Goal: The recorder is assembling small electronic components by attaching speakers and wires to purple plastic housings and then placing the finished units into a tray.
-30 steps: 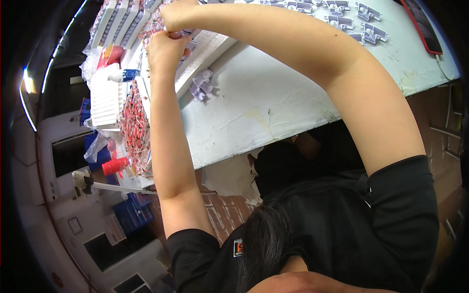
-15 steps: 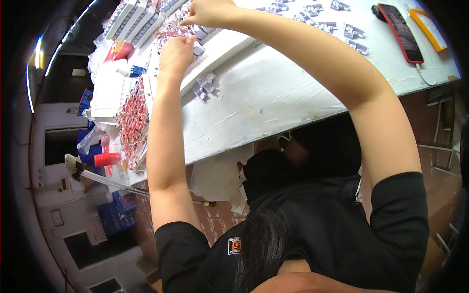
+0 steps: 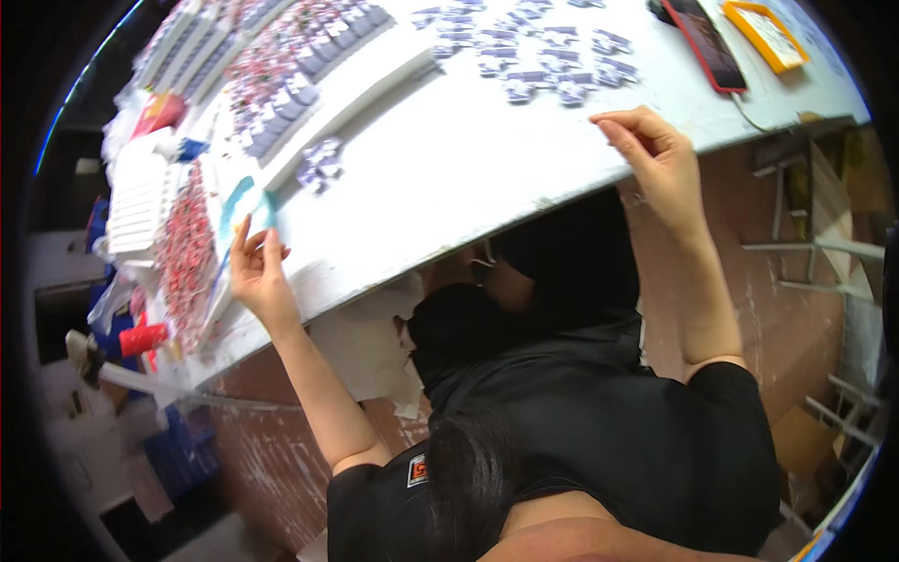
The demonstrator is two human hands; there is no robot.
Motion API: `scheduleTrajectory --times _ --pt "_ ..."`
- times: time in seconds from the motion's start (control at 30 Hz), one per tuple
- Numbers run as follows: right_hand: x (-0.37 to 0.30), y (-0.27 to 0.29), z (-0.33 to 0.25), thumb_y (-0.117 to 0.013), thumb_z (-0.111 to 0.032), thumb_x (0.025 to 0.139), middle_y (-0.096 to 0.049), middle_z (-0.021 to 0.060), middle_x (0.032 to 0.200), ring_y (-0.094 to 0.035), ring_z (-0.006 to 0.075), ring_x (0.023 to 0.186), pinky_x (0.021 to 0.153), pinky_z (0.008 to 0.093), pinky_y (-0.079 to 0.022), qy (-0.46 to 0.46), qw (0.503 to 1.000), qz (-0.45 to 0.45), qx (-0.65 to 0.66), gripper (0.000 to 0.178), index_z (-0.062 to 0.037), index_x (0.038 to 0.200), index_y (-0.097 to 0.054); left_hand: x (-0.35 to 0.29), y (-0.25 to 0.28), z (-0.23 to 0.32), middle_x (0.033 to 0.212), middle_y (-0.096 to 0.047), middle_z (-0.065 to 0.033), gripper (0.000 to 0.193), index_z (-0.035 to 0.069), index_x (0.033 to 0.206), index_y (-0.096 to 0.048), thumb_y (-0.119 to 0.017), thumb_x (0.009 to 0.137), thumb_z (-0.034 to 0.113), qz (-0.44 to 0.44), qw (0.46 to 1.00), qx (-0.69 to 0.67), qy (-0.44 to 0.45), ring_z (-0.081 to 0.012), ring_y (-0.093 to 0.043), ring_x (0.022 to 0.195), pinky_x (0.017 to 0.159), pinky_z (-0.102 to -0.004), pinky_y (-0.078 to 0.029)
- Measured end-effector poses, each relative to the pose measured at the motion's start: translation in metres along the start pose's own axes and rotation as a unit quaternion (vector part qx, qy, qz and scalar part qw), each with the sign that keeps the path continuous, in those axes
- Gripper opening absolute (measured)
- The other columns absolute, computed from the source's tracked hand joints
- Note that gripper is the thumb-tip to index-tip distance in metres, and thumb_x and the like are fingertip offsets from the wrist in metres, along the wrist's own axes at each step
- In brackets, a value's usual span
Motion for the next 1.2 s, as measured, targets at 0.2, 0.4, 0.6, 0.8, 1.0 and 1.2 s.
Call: scheduleTrajectory --times 0.2,0.4,0.6,0.8,1.0,1.2 --pt "-0.008 -0.018 -0.007 -0.072 -0.014 0.089 -0.063 -0.0022 0.083 -0.050 0.0055 0.066 0.060 0.0201 -0.040 0.028 0.998 0.006 -0.051 0.012 -0.0090 0.099 -0.076 -0.010 0.015 -0.027 0.083 -0.063 -0.0025 0.028 0.001 0.119 -0.066 -0.067 0.091 0.002 0.116 0.989 -0.080 0.036 -0.0064 -0.054 0.064 0.058 -0.0206 -0.048" --pt "0.015 -0.026 -0.028 -0.075 -0.016 0.084 -0.066 0.0047 0.089 -0.057 0.0182 0.088 0.074 0.0303 -0.048 0.174 0.931 0.011 -0.322 0.020 -0.0100 0.103 -0.076 -0.015 -0.006 -0.007 0.083 -0.064 -0.0026 0.025 0.002 0.118 -0.067 -0.066 0.093 0.003 0.086 0.996 -0.012 0.024 -0.0049 -0.049 0.059 0.053 -0.0195 -0.042" --pt "0.044 -0.038 -0.026 -0.075 -0.029 0.085 -0.066 0.0090 0.106 -0.052 0.0267 0.107 0.094 0.0377 -0.046 0.201 0.901 -0.012 -0.384 0.031 -0.0111 0.110 -0.075 -0.017 0.002 -0.002 0.080 -0.063 0.0000 0.024 0.004 0.118 -0.069 -0.065 0.094 0.006 0.085 0.996 0.039 -0.007 -0.0029 -0.046 0.056 0.051 -0.0182 -0.039" --pt "0.071 -0.082 -0.014 -0.078 -0.031 0.080 -0.059 0.0096 0.121 -0.044 0.0281 0.120 0.105 0.0386 -0.041 0.193 0.857 -0.141 -0.457 0.040 -0.0106 0.115 -0.073 -0.017 -0.002 -0.004 0.081 -0.062 -0.0003 0.025 0.005 0.117 -0.069 -0.066 0.093 0.002 0.071 0.995 0.056 -0.032 -0.0021 -0.046 0.056 0.050 -0.0182 -0.039" --pt "0.045 -0.124 -0.030 -0.079 -0.029 0.078 -0.059 0.0116 0.115 -0.045 0.0305 0.115 0.103 0.0421 -0.042 0.181 0.869 -0.208 -0.412 0.038 -0.0071 0.109 -0.074 -0.015 -0.007 0.000 0.081 -0.060 0.0002 0.024 0.006 0.113 -0.071 -0.067 0.090 0.000 0.070 0.994 0.054 -0.058 -0.0032 -0.047 0.057 0.050 -0.0192 -0.041" --pt "-0.002 -0.169 -0.055 -0.080 -0.023 0.076 -0.058 0.0092 0.110 -0.046 0.0287 0.110 0.097 0.0391 -0.043 0.199 0.904 -0.242 -0.292 0.040 -0.0069 0.111 -0.072 -0.016 -0.002 0.003 0.082 -0.062 -0.0008 0.023 0.006 0.113 -0.071 -0.067 0.090 0.000 0.070 0.994 0.070 -0.048 -0.0038 -0.049 0.059 0.052 -0.0194 -0.042"
Point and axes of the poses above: each hand's wrist, its own x-axis towards the middle knuckle, its own y-axis out of the back of the hand, z = x × y, the point moved 8 cm from there along x, towards the middle knuckle
